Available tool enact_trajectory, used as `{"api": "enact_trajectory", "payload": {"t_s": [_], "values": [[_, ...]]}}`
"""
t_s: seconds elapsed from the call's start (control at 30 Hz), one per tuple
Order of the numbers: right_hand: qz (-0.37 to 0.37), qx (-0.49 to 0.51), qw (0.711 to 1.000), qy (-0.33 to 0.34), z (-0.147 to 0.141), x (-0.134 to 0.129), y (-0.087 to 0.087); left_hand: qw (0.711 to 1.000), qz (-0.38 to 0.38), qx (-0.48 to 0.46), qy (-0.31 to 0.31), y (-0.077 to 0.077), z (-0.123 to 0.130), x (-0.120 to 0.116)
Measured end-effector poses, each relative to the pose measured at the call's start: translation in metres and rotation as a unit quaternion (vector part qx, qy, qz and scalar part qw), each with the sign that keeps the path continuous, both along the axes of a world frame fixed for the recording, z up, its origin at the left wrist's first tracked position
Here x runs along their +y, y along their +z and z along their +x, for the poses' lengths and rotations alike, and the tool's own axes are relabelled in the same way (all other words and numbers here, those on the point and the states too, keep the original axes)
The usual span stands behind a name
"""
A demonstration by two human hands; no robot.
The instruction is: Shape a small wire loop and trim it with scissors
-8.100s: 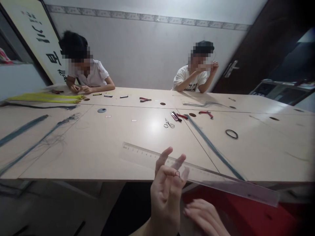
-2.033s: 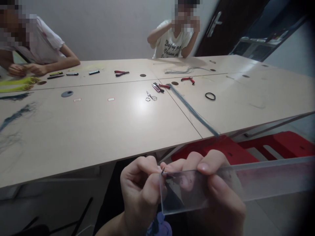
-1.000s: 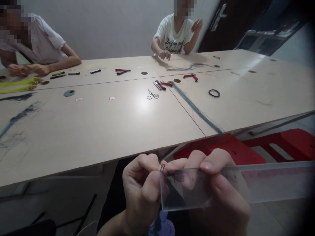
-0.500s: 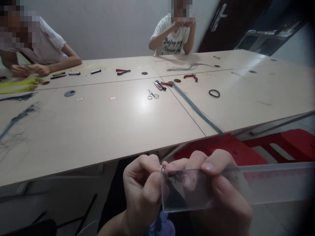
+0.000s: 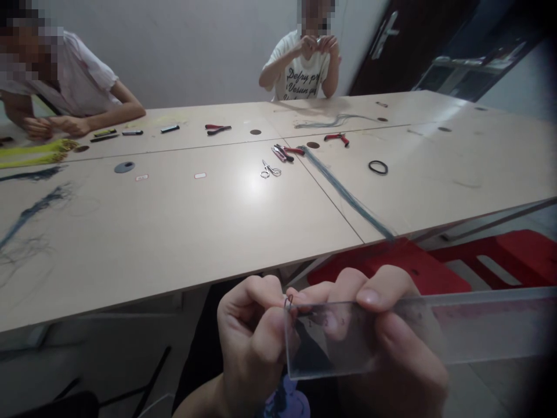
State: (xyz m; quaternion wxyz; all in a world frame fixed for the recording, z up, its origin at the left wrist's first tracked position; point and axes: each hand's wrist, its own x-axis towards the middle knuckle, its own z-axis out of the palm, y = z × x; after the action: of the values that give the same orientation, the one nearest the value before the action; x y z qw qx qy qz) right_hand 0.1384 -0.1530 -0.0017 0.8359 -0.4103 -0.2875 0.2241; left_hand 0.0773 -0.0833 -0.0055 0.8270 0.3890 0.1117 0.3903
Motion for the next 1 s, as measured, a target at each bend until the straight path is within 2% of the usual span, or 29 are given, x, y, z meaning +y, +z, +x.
{"api": "enact_trajectory", "payload": {"t_s": [0.17,0.27,0.33,0.47,0.57,0.67,0.77,0.83,1.0], "values": [[0.070,0.054,0.996,0.006,-0.004,0.008,0.002,1.000,0.002,-0.002,0.008,0.002,0.000,0.001],[0.093,0.064,0.993,-0.027,-0.007,0.010,-0.001,1.000,0.003,-0.006,0.004,0.002,0.001,0.001],[0.095,0.056,0.993,-0.030,-0.007,0.008,-0.002,1.000,0.004,-0.012,0.001,0.001,0.000,0.001],[0.073,0.005,0.997,0.015,-0.007,0.008,-0.004,1.000,-0.003,-0.011,0.002,-0.001,-0.002,0.002],[0.098,0.026,0.994,-0.031,-0.010,0.012,-0.005,1.000,-0.013,-0.011,0.000,-0.001,-0.003,0.001],[0.109,0.018,0.994,-0.028,-0.011,0.013,-0.006,0.999,-0.033,-0.015,-0.004,-0.001,-0.003,-0.001],[0.086,-0.015,0.996,0.030,-0.006,0.008,-0.006,0.998,-0.066,-0.023,0.002,-0.004,-0.002,-0.002],[0.054,-0.042,0.997,0.040,0.000,0.006,-0.009,0.995,-0.098,-0.025,0.010,-0.007,-0.002,0.001],[0.011,-0.094,0.994,-0.049,0.039,0.012,-0.028,0.981,-0.178,0.035,0.066,-0.009,-0.006,0.022]]}}
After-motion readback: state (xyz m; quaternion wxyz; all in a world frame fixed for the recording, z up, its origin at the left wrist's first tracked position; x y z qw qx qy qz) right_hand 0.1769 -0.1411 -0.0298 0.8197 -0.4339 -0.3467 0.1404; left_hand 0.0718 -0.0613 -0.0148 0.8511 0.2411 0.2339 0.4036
